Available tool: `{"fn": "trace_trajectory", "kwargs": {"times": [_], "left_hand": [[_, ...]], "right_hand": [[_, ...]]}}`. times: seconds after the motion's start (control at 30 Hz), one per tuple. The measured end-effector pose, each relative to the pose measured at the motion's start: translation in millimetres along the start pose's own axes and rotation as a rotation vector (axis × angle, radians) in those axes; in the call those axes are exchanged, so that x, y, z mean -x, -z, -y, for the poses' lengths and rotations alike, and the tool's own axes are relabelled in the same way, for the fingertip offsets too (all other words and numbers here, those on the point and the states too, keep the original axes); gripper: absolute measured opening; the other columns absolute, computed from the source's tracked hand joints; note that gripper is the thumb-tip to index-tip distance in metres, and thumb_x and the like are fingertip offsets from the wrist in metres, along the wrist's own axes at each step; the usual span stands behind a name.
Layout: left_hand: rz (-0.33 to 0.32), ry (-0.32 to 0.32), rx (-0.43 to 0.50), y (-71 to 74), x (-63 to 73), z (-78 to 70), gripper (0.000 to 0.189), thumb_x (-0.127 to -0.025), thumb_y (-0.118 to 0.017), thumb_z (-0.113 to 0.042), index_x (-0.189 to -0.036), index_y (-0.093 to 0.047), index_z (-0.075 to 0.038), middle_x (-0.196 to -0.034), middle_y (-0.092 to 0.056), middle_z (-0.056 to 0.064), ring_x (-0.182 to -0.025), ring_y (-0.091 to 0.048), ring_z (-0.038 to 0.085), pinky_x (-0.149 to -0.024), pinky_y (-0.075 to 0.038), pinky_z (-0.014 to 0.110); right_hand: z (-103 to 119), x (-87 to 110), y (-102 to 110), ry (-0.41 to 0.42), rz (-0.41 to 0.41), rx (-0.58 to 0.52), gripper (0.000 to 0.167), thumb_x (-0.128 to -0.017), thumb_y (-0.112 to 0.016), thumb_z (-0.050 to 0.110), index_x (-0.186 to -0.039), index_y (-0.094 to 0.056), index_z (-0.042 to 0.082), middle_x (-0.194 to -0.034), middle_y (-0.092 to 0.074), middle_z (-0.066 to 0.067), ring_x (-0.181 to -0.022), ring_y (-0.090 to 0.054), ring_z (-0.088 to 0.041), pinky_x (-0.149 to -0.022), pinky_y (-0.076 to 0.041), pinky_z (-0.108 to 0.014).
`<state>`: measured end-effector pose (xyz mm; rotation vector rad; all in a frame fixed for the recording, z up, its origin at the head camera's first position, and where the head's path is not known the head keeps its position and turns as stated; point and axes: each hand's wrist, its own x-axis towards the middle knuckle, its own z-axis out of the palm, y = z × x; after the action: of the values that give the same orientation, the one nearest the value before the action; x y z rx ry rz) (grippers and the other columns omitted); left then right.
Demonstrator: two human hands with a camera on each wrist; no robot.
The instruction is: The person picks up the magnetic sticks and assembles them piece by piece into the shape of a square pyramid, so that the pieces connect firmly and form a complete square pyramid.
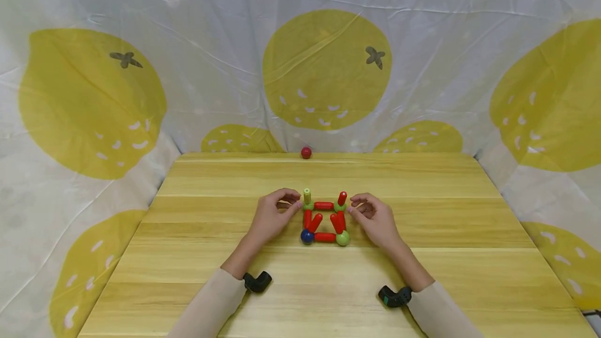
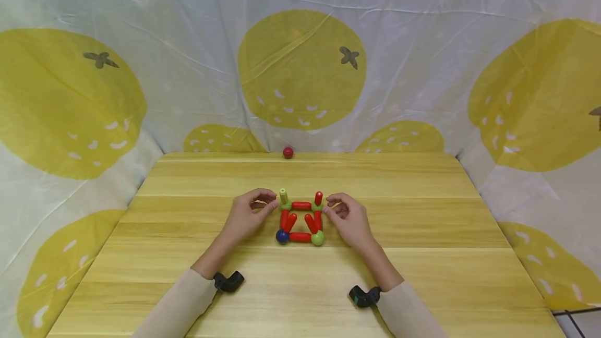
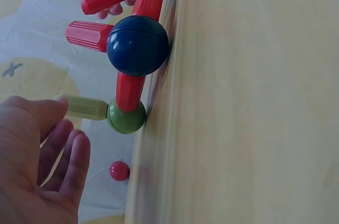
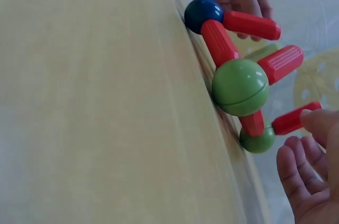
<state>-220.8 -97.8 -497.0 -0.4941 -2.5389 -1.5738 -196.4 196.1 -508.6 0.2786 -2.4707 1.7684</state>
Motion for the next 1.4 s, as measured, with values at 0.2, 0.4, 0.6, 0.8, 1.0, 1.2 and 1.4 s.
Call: {"fn": "trace_trajectory", "kwargs": {"times": [0.2, 0.4, 0.6, 0.8, 1.0, 1.2, 1.4], "left_hand": [[0.016, 0.04, 0.01, -5.9, -7.3, 4.5, 0.037, -0.09, -0.081, -0.017, -0.124, -0.072, -0.006, -0.118, -0.074, 0.011, -0.103, -0.071, 0.02, -0.089, -0.062, 0.032], [0.083, 0.014, -0.072, -15.9, -13.6, 9.9, 0.037, -0.095, -0.076, -0.017, -0.131, -0.071, -0.006, -0.117, -0.076, 0.01, -0.107, -0.073, 0.022, -0.091, -0.061, 0.03], [0.068, -0.047, -0.162, -19.5, -14.2, 7.4, 0.034, -0.096, -0.075, -0.015, -0.129, -0.072, -0.006, -0.114, -0.077, 0.009, -0.106, -0.074, 0.021, -0.091, -0.061, 0.032], [0.092, -0.166, -0.284, -19.2, -12.1, 1.8, 0.03, -0.095, -0.076, -0.016, -0.125, -0.075, -0.011, -0.118, -0.077, 0.005, -0.106, -0.073, 0.019, -0.091, -0.061, 0.033], [0.123, -0.232, -0.339, -19.4, -8.8, 1.6, 0.027, -0.093, -0.078, -0.017, -0.12, -0.078, -0.019, -0.117, -0.077, -0.002, -0.111, -0.07, 0.018, -0.098, -0.058, 0.037], [0.112, -0.257, -0.345, -20.2, -8.1, 3.2, 0.026, -0.093, -0.079, -0.017, -0.119, -0.079, -0.02, -0.116, -0.078, -0.004, -0.11, -0.07, 0.017, -0.097, -0.058, 0.036], [0.116, -0.264, -0.341, -20.1, -6.8, 3.6, 0.026, -0.092, -0.08, -0.017, -0.118, -0.079, -0.019, -0.115, -0.078, -0.003, -0.11, -0.071, 0.017, -0.097, -0.059, 0.037]], "right_hand": [[-13, -10.5, -3, 0.034, 0.065, -0.008, 0.044, -0.091, -0.08, 0.01, -0.132, -0.064, 0.008, -0.116, -0.07, -0.019, -0.089, -0.074, -0.027, -0.076, -0.06, -0.02], [-17, -15.1, -10, 0.03, 0.079, -0.017, 0.039, -0.092, -0.078, 0.009, -0.13, -0.066, 0.009, -0.104, -0.075, -0.017, -0.085, -0.075, -0.023, -0.073, -0.063, -0.025], [-18, -17.6, -13, 0.054, 0.046, 0.016, 0.029, -0.094, -0.077, 0.013, -0.123, -0.074, 0.01, -0.113, -0.076, -0.011, -0.094, -0.075, -0.023, -0.079, -0.063, -0.026], [-16, -15.7, -12, 0.125, 0.066, 0.108, 0.027, -0.093, -0.078, 0.018, -0.12, -0.077, 0.019, -0.114, -0.077, -0.002, -0.095, -0.074, -0.02, -0.083, -0.061, -0.025], [-14, -13.0, -14, 0.193, 0.09, 0.147, 0.024, -0.093, -0.078, 0.017, -0.117, -0.079, 0.017, -0.113, -0.077, -0.001, -0.093, -0.073, -0.019, -0.081, -0.062, -0.027], [-12, -12.1, -16, 0.223, 0.092, 0.162, 0.024, -0.092, -0.079, 0.014, -0.116, -0.079, 0.012, -0.114, -0.076, -0.004, -0.095, -0.075, -0.021, -0.079, -0.063, -0.028], [-11, -12.2, -17, 0.203, 0.093, 0.192, 0.024, -0.092, -0.08, 0.013, -0.115, -0.079, 0.015, -0.114, -0.076, -0.001, -0.092, -0.075, -0.017, -0.078, -0.062, -0.025]]}}
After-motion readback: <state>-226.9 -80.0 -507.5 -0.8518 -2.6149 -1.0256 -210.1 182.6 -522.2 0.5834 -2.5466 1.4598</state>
